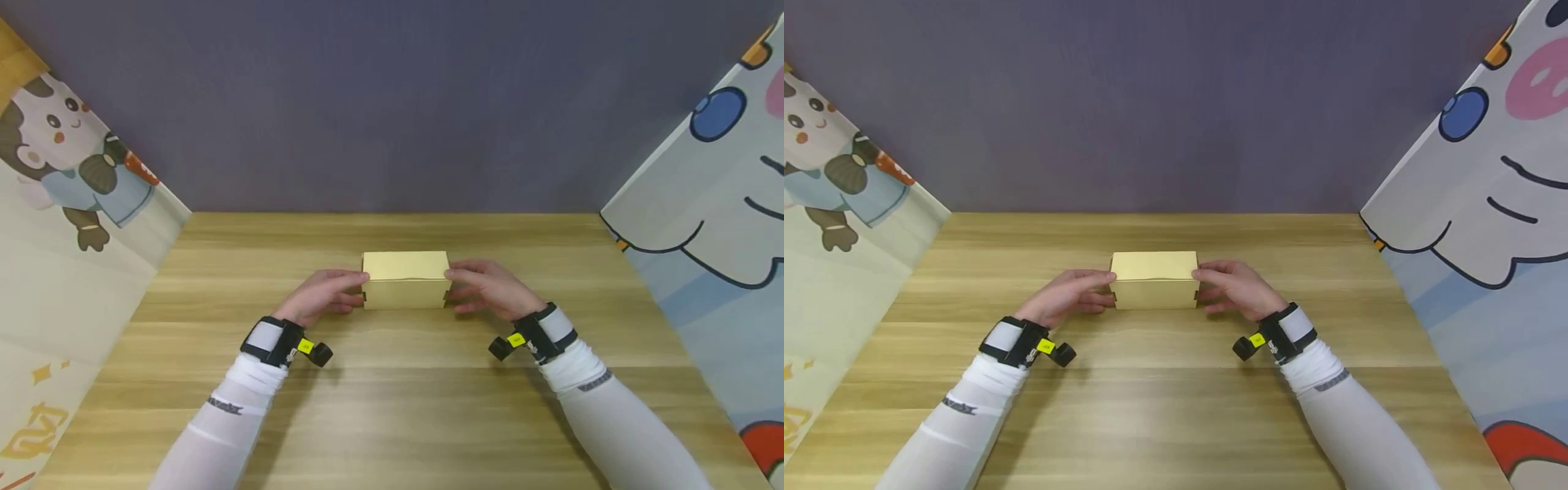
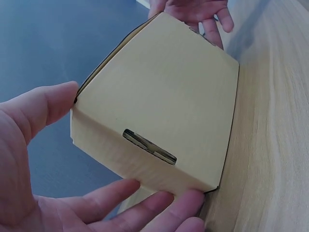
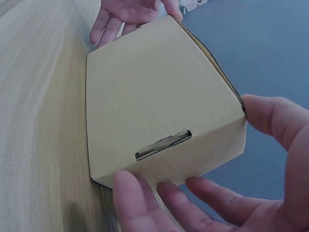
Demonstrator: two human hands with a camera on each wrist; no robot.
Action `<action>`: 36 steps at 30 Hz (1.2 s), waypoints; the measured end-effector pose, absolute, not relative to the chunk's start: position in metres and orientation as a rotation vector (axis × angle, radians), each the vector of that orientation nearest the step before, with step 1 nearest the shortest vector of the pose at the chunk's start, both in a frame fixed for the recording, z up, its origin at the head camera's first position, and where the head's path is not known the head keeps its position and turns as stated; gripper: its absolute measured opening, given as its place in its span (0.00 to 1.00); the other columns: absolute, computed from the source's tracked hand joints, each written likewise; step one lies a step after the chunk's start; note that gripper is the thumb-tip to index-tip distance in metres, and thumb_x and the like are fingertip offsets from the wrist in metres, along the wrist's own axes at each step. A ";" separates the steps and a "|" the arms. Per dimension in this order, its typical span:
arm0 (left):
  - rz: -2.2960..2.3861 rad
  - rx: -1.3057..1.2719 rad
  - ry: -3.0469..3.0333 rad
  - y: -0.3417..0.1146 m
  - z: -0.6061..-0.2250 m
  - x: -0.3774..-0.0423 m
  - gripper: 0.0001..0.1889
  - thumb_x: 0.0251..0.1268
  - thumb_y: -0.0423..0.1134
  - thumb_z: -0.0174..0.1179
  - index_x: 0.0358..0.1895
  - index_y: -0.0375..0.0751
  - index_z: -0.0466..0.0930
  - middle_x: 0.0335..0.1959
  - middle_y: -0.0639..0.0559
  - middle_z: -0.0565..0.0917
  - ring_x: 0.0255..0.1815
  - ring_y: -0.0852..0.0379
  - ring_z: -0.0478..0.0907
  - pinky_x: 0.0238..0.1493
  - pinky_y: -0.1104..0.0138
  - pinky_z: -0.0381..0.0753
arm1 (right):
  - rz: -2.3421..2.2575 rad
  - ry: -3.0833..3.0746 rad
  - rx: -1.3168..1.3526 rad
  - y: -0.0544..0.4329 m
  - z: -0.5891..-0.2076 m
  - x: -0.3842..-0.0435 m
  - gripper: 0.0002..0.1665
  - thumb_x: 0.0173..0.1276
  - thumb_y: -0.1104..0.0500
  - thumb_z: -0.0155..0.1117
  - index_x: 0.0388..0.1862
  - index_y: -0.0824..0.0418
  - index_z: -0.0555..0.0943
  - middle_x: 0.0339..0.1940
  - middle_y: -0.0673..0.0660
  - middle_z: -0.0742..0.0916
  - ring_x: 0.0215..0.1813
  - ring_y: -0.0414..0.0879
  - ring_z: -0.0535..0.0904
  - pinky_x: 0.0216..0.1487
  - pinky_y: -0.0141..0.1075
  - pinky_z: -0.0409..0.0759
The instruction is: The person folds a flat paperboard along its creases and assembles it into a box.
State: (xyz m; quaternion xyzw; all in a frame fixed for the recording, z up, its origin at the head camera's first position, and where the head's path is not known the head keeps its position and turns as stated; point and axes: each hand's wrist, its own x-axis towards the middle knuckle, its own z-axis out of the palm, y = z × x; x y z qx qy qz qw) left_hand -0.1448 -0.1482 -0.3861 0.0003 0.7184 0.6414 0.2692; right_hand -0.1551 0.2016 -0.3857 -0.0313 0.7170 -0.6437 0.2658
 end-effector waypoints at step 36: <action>1.847 -0.020 2.337 -0.125 -0.376 -0.121 0.24 0.72 0.41 0.70 0.65 0.35 0.76 0.56 0.39 0.83 0.42 0.46 0.85 0.51 0.46 0.85 | -1.757 2.373 -0.223 0.176 -0.377 -0.129 0.41 0.75 0.58 0.72 0.81 0.68 0.66 0.67 0.67 0.78 0.49 0.53 0.86 0.49 0.55 0.90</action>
